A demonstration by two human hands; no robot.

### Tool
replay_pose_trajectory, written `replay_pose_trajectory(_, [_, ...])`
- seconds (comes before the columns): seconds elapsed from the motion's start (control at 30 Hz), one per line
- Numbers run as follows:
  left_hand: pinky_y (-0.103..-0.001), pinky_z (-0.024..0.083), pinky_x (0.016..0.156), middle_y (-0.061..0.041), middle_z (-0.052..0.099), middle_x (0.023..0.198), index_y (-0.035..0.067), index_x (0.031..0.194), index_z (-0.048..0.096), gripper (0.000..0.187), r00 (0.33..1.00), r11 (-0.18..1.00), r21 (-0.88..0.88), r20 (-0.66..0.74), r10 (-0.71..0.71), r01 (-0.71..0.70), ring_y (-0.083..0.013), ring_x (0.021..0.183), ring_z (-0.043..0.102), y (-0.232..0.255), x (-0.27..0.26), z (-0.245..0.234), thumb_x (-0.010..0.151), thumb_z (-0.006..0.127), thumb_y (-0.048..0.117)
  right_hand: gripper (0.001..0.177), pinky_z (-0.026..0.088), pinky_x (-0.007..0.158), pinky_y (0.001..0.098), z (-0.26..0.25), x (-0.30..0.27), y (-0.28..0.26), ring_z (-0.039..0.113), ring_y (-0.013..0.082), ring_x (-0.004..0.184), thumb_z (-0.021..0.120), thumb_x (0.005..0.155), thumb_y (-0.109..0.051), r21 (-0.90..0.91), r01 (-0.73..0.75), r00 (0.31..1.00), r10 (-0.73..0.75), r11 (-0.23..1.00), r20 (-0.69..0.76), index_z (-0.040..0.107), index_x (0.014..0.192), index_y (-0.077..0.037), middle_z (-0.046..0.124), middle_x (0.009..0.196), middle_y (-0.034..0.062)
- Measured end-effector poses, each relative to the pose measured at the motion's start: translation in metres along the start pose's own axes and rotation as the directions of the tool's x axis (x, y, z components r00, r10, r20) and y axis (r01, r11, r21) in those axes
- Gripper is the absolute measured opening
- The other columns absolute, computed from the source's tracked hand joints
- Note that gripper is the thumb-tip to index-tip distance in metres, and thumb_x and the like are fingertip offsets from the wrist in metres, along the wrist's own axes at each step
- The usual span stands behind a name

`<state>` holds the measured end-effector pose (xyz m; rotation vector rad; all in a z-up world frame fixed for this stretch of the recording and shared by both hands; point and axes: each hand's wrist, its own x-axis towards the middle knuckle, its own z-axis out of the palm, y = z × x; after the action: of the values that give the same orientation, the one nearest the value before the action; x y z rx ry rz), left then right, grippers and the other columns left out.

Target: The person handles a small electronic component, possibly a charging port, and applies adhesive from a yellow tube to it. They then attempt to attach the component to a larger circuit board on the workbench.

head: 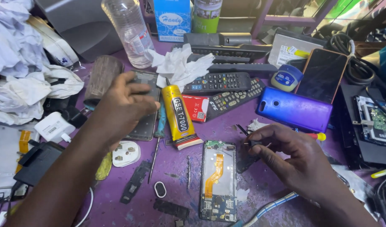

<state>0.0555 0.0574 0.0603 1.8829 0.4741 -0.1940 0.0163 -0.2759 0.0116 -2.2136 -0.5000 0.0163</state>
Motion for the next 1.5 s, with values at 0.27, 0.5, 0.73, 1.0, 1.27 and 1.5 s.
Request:
replay_pose_trajectory(0.27, [-0.042, 0.053, 0.081, -0.002, 0.070, 0.110, 0.018, 0.110, 0.073, 0.029, 0.820, 0.743, 0.349, 0.247, 0.516, -0.572, -0.0236, 0.094, 0.066, -0.022, -0.041, 0.079, 0.083, 0.081, 0.025, 0.014, 0.057, 0.059, 0.0191, 0.004, -0.002, 0.001, 0.075, 0.0033, 0.063, 0.076, 0.089, -0.022, 0.019, -0.057, 0.998, 0.057, 0.998, 0.011, 0.077, 0.101, -0.016, 0.083, 0.087, -0.0052])
replay_pose_trajectory(0.5, [-0.046, 0.049, 0.089, -0.006, 0.067, 0.104, 0.012, 0.111, 0.080, 0.030, 0.681, 0.525, 0.434, 0.488, 0.547, -0.732, -0.0281, 0.098, 0.061, -0.039, -0.017, 0.114, 0.085, 0.083, 0.026, 0.012, 0.060, 0.063, 0.0193, 0.000, 0.001, 0.000, 0.075, 0.0048, 0.065, 0.077, 0.088, -0.017, 0.072, -0.132, 0.991, 0.131, 0.989, 0.021, 0.078, 0.099, -0.013, 0.085, 0.092, -0.0036])
replay_pose_trajectory(0.73, [-0.048, 0.048, 0.086, -0.005, 0.063, 0.096, 0.013, 0.105, 0.081, 0.027, 0.633, 0.430, 0.473, 0.469, 0.616, -0.769, -0.0271, 0.093, 0.057, -0.046, -0.015, 0.121, 0.084, 0.084, 0.031, 0.011, 0.062, 0.066, 0.0190, 0.003, -0.002, 0.006, 0.079, 0.0052, 0.071, 0.075, 0.089, -0.016, 0.107, -0.085, 0.996, 0.080, 0.991, 0.051, 0.076, 0.100, -0.012, 0.083, 0.091, -0.0024])
replay_pose_trajectory(1.0, [-0.049, 0.050, 0.083, -0.007, 0.065, 0.099, 0.011, 0.100, 0.079, 0.025, 0.555, 0.356, 0.440, 0.509, 0.658, -0.825, -0.0286, 0.094, 0.058, -0.048, -0.013, 0.118, 0.080, 0.087, 0.023, 0.014, 0.061, 0.063, 0.0195, 0.003, -0.002, 0.003, 0.077, 0.0066, 0.072, 0.076, 0.088, -0.018, 0.106, -0.087, 0.996, 0.083, 0.991, 0.043, 0.076, 0.102, -0.013, 0.083, 0.096, -0.0015])
replay_pose_trajectory(1.27, [-0.048, 0.050, 0.084, -0.005, 0.067, 0.095, 0.012, 0.102, 0.082, 0.026, 0.551, 0.391, 0.397, 0.485, 0.678, -0.830, -0.0276, 0.091, 0.059, -0.051, -0.009, 0.119, 0.079, 0.087, 0.024, 0.011, 0.051, 0.056, 0.0194, 0.001, 0.002, -0.004, 0.072, 0.0075, 0.076, 0.076, 0.087, -0.015, 0.020, 0.029, 0.999, -0.030, 0.999, 0.038, 0.077, 0.098, -0.013, 0.083, 0.100, 0.0011])
replay_pose_trajectory(1.5, [-0.047, 0.050, 0.085, -0.005, 0.068, 0.096, 0.013, 0.098, 0.082, 0.023, 0.557, 0.420, 0.371, 0.468, 0.686, -0.828, -0.0265, 0.092, 0.060, -0.054, -0.011, 0.121, 0.078, 0.088, 0.023, 0.013, 0.055, 0.059, 0.0192, -0.002, 0.002, -0.002, 0.074, 0.0061, 0.075, 0.074, 0.088, -0.018, -0.022, 0.035, 0.999, -0.034, 0.999, 0.040, 0.077, 0.100, -0.014, 0.084, 0.101, -0.0005])
